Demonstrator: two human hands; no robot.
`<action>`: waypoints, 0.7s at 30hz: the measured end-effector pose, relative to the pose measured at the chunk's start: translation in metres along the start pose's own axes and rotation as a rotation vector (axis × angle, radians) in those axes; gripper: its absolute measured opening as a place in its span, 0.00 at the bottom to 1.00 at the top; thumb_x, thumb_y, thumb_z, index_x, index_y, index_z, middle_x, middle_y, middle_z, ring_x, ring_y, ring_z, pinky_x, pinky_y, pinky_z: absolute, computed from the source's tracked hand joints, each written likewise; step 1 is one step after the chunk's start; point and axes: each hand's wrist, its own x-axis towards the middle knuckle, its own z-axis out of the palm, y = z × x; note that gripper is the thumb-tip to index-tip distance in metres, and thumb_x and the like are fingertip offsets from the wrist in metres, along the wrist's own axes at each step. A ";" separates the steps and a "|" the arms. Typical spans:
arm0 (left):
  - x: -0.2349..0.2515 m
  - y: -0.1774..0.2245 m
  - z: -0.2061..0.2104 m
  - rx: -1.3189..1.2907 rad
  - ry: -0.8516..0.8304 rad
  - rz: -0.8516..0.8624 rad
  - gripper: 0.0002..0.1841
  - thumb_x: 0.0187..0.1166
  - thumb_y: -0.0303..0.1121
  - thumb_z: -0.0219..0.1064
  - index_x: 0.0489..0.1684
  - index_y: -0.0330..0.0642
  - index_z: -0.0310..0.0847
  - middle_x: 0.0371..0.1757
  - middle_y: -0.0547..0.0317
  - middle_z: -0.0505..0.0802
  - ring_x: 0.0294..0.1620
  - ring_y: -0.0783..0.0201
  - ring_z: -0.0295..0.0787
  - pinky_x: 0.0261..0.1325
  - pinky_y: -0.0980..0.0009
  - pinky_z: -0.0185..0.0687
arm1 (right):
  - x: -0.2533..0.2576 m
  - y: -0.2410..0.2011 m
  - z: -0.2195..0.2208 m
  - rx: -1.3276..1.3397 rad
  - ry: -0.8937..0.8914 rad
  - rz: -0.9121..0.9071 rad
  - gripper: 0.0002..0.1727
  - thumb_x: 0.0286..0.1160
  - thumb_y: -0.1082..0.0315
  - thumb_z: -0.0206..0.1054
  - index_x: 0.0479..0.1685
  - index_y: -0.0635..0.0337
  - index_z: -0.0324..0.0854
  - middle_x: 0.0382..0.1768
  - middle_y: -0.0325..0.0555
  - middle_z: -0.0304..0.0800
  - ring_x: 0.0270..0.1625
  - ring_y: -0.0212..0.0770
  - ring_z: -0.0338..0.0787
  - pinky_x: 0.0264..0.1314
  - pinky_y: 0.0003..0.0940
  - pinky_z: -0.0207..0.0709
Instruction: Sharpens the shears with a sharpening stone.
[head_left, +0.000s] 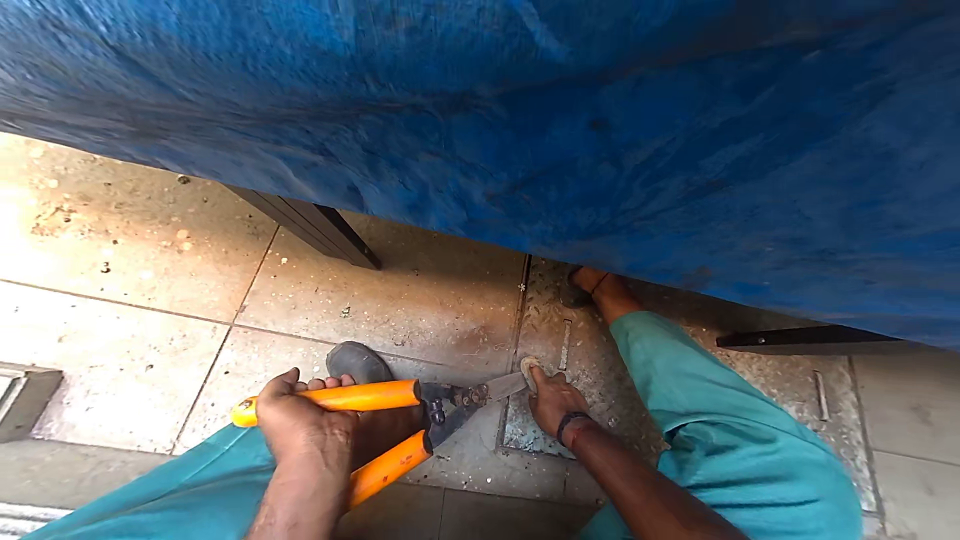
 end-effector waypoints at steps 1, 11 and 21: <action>0.000 -0.001 -0.002 0.000 0.007 -0.001 0.11 0.83 0.38 0.56 0.27 0.56 0.61 0.15 0.68 0.67 0.16 0.67 0.70 0.30 0.64 0.82 | -0.008 -0.003 0.000 0.001 0.006 -0.019 0.35 0.85 0.48 0.57 0.92 0.35 0.58 0.72 0.66 0.78 0.65 0.62 0.88 0.65 0.60 0.82; 0.003 -0.002 -0.005 -0.014 0.054 -0.022 0.10 0.82 0.37 0.56 0.29 0.55 0.61 0.18 0.67 0.67 0.18 0.66 0.70 0.31 0.64 0.80 | 0.002 -0.004 0.014 0.042 0.023 0.101 0.36 0.84 0.50 0.59 0.93 0.37 0.56 0.74 0.65 0.76 0.66 0.61 0.88 0.64 0.57 0.83; 0.005 -0.001 -0.006 0.001 0.065 -0.027 0.09 0.82 0.37 0.56 0.31 0.55 0.61 0.18 0.67 0.67 0.18 0.66 0.70 0.30 0.64 0.80 | -0.007 -0.004 0.031 0.118 0.011 0.191 0.39 0.83 0.47 0.59 0.94 0.35 0.52 0.71 0.62 0.80 0.68 0.60 0.88 0.64 0.56 0.84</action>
